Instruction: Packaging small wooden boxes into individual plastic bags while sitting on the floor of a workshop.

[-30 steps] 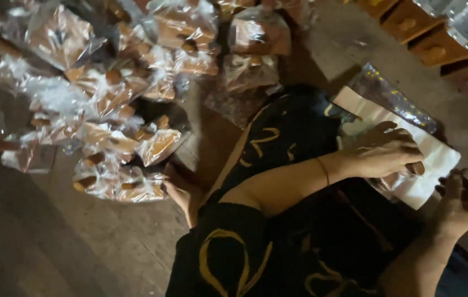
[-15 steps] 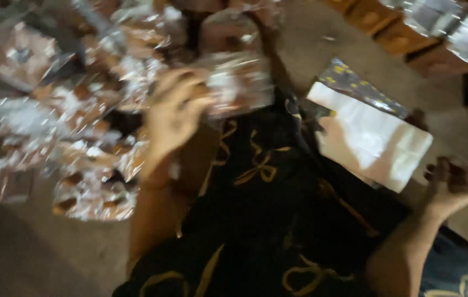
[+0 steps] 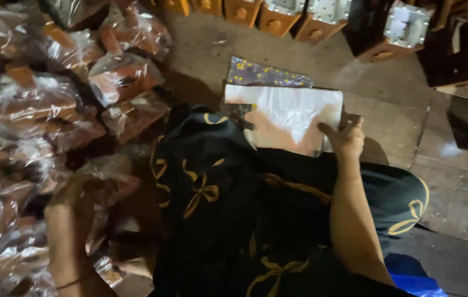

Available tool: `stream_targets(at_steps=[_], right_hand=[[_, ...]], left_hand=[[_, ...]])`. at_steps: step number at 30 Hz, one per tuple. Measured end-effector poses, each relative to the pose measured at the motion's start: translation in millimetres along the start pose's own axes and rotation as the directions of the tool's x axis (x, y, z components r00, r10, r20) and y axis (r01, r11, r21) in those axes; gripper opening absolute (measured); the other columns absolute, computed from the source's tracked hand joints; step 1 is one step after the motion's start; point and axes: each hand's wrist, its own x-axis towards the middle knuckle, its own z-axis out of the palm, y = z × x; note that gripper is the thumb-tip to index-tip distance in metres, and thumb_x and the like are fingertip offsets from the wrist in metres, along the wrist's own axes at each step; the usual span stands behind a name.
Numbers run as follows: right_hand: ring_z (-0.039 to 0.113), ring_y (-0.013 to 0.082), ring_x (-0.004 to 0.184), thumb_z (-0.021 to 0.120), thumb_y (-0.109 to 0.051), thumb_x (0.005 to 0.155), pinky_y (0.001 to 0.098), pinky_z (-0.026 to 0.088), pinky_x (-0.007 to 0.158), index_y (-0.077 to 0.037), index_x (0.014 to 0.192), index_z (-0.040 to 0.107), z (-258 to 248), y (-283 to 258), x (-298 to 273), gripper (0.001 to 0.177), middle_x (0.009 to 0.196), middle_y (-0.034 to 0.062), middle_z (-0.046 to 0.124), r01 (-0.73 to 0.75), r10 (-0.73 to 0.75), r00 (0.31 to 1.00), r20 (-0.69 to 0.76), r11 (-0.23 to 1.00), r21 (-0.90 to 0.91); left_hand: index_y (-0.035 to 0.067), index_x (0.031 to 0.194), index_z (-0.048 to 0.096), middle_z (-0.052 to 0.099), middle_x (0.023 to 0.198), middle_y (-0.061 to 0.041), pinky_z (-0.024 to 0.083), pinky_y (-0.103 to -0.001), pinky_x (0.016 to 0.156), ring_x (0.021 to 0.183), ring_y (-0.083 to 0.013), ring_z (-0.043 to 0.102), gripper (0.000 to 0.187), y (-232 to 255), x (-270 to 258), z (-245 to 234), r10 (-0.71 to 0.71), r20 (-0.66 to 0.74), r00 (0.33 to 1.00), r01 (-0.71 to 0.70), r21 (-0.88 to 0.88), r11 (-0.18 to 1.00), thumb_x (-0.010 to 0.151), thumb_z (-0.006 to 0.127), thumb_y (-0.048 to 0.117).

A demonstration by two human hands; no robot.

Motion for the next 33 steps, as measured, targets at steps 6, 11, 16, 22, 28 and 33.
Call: stream_targets(at_steps=[6,11,16,22,28,33], right_hand=[[0.071,0.0375,0.087,0.089,-0.035,0.081,0.0538,0.057,0.073,-0.015,0.093,0.079,-11,-19,-16,0.026,0.090,0.0112,0.076,-0.024,0.024,1.000,0.011,0.999,-0.032],[0.069,0.0325,0.075,0.082,-0.010,0.091,0.0441,0.055,0.065,-0.005,0.095,0.079,4,11,-6,0.008,0.091,0.0152,0.072,0.456,-0.424,0.843,-0.331,0.890,0.021],[0.071,0.0283,0.071,0.077,-0.006,0.088,0.0429,0.057,0.069,-0.008,0.109,0.072,-24,2,-28,0.022,0.077,0.0049,0.073,0.444,-0.386,0.864,-0.323,0.886,0.130],[0.070,0.0305,0.082,0.080,-0.016,0.093,0.0415,0.057,0.075,-0.017,0.103,0.078,-49,-14,-48,0.010,0.084,0.0035,0.070,0.511,-0.506,0.773,-0.384,0.854,-0.096],[0.067,0.0337,0.086,0.081,-0.005,0.089,0.0434,0.055,0.081,-0.007,0.106,0.074,-76,-39,-79,0.018,0.087,0.0083,0.069,0.656,-0.633,0.677,-0.376,0.751,-0.083],[0.068,0.0257,0.091,0.079,0.000,0.089,0.0325,0.056,0.080,-0.014,0.094,0.076,-115,-77,-128,0.015,0.089,0.0004,0.072,0.778,-0.774,0.588,-0.235,0.621,-0.098]], left_hand=[[0.012,0.105,0.075,0.072,0.118,-0.009,0.047,-0.041,0.101,0.119,-0.0313,0.062,0.020,12,5,28,-0.143,0.039,0.989,0.147,-0.140,0.979,0.088,0.064,0.007],[0.022,0.150,0.053,0.057,0.137,-0.024,0.046,-0.069,0.078,0.113,-0.0555,0.055,0.065,87,37,-22,-0.424,0.138,0.895,0.409,0.122,0.904,0.088,0.062,0.035],[0.001,0.139,0.061,0.067,0.124,-0.024,0.055,-0.039,0.088,0.110,-0.0378,0.067,0.043,135,80,22,0.351,-0.316,0.882,-0.334,0.108,0.936,0.103,0.072,0.020],[0.012,0.129,0.065,0.066,0.126,-0.015,0.044,-0.048,0.106,0.122,-0.0380,0.060,0.059,275,135,78,0.500,-0.067,0.864,-0.480,-0.415,0.773,0.075,0.087,0.023],[0.009,0.153,0.042,0.052,0.147,-0.021,0.034,-0.055,0.119,0.142,-0.0414,0.046,0.085,333,168,124,0.584,-0.073,0.808,-0.471,-0.676,0.567,0.080,0.084,0.007],[0.016,0.165,0.026,0.031,0.169,-0.011,0.012,-0.075,0.121,0.157,-0.0492,0.017,0.115,344,161,141,0.629,-0.090,0.773,-0.530,-0.636,0.561,0.071,0.092,0.003]])
